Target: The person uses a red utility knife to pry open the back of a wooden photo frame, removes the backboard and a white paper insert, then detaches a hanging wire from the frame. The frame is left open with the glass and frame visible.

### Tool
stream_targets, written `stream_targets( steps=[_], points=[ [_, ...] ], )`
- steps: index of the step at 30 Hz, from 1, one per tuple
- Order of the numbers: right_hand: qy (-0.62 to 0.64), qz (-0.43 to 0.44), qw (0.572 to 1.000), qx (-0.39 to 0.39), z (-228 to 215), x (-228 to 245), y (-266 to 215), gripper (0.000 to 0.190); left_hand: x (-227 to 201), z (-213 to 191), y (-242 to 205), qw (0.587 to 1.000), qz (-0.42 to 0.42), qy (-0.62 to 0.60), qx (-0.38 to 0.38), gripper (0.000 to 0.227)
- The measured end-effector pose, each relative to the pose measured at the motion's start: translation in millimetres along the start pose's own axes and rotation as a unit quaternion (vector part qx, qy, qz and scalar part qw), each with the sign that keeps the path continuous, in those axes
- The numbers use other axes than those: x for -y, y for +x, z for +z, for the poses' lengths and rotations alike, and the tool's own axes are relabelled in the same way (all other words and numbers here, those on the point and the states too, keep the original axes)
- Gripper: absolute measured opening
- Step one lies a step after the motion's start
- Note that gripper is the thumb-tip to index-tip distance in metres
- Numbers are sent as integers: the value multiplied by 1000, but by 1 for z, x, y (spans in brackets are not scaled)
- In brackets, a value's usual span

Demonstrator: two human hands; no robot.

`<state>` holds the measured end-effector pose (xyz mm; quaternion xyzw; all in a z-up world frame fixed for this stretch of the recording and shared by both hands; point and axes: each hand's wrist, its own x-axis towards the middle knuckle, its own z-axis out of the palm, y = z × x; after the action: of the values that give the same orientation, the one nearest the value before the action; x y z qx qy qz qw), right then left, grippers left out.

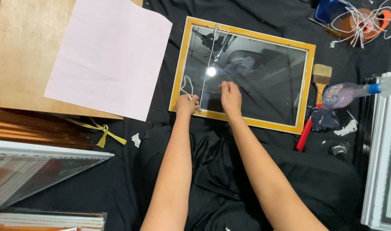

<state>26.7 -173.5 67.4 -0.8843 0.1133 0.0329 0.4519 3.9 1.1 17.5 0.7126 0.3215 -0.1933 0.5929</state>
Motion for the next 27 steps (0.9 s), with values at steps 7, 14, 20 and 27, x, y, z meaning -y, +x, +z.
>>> stream_targets(
  steps=[7,14,20,27],
  points=[
    [68,147,967,195,63,-58,-16,40,-26,-8,-39,994,-14,-107,6,28],
    [247,162,944,145,23,-37,-30,17,-16,-27,-37,938,62,-176,-293,34],
    [364,126,909,157,-27,43,-29,20,-23,-14,-39,971,118,0,-210,22],
    [378,81,912,140,-106,120,-7,33,2,-12,-21,977,53,59,-198,22]
  ],
)
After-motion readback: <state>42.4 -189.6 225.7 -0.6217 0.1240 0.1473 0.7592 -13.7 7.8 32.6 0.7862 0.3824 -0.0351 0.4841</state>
